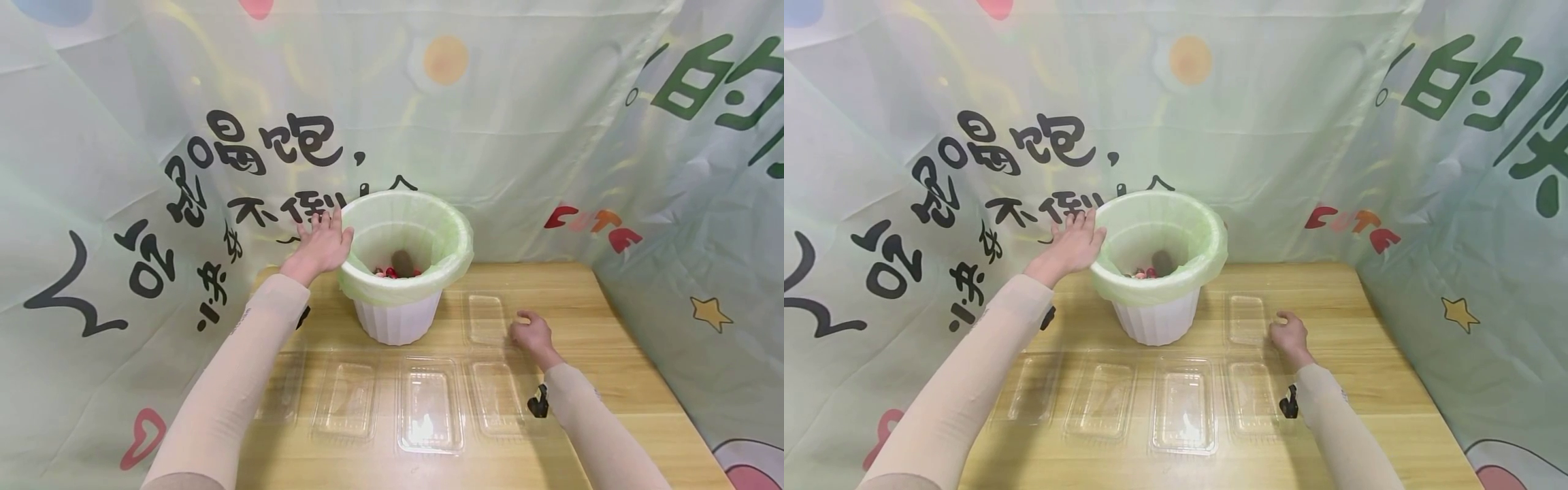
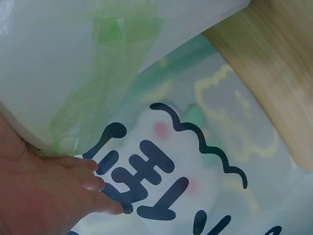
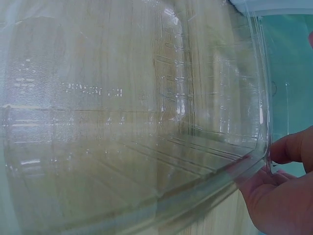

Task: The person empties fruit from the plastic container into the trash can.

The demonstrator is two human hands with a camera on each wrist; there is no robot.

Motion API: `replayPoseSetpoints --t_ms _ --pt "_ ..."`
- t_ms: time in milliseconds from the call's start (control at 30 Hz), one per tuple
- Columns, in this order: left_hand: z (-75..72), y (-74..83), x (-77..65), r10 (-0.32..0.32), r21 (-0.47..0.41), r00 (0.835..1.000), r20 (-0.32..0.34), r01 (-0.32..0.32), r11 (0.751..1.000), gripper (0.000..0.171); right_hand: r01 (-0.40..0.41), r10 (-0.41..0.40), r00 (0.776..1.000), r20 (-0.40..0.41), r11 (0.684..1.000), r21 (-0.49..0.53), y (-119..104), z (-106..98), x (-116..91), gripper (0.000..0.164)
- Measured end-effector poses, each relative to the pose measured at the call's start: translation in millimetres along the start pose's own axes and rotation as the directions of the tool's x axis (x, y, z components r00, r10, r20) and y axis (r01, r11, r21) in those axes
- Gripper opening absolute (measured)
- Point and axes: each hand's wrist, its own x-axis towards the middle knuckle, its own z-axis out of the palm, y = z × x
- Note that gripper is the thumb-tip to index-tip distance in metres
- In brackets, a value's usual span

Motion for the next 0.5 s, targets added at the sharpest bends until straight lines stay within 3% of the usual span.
replayPoseSetpoints --t_ms 333,500 --pt "0.3 -0.7 0.0 0.011 -0.028 1.000 -0.004 -0.011 1.000 0.074 0.023 -0.024 1.000 -0.013 0.995 -0.093 2 -6 -4 0.064" --pt "-3.2 -5.8 -2.3 0.014 -0.089 1.000 -0.004 -0.014 0.996 0.075 0.044 -0.043 0.999 0.008 0.995 -0.089 -5 -10 -5 0.064"
